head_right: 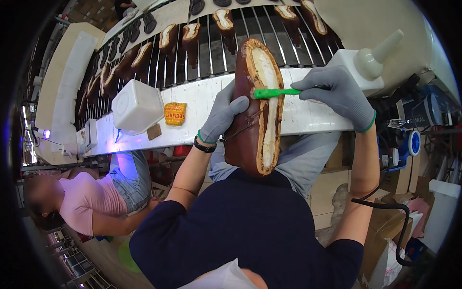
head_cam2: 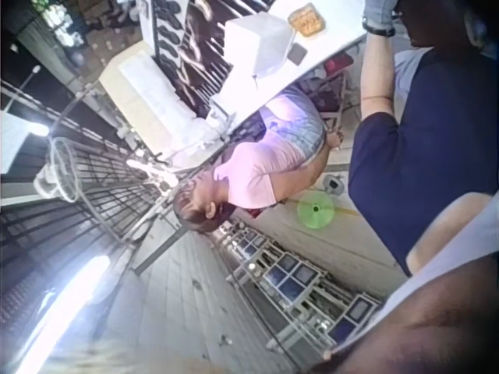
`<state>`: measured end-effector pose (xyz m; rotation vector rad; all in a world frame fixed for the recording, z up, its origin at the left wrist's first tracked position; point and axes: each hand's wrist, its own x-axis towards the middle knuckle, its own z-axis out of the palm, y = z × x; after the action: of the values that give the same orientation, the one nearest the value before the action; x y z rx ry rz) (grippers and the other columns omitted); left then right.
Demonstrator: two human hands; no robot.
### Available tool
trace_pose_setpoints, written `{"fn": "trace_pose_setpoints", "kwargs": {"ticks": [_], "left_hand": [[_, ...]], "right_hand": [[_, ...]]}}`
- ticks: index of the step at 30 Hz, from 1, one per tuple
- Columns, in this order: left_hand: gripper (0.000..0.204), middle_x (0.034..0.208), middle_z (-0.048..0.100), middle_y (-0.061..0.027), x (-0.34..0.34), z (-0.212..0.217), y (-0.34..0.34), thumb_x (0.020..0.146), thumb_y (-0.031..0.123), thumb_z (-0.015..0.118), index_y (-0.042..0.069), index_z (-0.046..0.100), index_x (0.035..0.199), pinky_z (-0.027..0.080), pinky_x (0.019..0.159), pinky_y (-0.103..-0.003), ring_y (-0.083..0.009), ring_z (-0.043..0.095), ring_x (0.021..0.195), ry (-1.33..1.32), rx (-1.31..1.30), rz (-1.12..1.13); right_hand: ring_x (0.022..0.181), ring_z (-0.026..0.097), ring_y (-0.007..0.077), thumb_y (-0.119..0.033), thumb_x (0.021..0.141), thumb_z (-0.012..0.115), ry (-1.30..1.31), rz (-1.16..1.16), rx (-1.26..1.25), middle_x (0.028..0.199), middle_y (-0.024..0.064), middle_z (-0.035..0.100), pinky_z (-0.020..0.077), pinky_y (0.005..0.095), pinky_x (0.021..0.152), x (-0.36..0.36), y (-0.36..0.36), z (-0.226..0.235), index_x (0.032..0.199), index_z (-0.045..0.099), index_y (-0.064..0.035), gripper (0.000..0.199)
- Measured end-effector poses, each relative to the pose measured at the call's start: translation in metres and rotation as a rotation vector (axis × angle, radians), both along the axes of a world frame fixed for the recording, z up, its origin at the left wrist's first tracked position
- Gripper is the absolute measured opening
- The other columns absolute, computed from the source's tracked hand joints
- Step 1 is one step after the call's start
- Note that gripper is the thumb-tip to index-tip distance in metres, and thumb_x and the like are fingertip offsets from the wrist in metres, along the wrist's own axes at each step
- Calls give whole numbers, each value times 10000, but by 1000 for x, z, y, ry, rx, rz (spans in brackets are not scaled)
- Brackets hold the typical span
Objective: The person applies glue to the sole of a shoe using a brush. They repeatedly pick up shoes from a conveyor belt, apply glue to the sole, and place them back on the belt.
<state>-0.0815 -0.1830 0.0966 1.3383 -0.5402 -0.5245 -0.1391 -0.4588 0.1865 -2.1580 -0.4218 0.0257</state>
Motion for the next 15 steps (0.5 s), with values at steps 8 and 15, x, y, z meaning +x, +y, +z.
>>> {"fn": "trace_pose_setpoints", "kwargs": {"ticks": [8,15], "left_hand": [[759,1322,579,-132,2,-5,6,896,427,683,-41,421,1433,421,1034,-333,-189,552,1189,32,-24,97],[716,1289,599,-121,7,-13,1,916,447,655,-37,460,1406,427,1020,-326,-181,561,1165,26,6,125]], "right_hand": [[728,637,134,-22,800,749,200,168,7,795,74,703,497,293,712,-30,14,-6,961,756,5,163],[728,601,108,-37,831,729,71,-106,6,801,68,699,474,267,725,-13,10,-11,1025,762,-25,196]]}}
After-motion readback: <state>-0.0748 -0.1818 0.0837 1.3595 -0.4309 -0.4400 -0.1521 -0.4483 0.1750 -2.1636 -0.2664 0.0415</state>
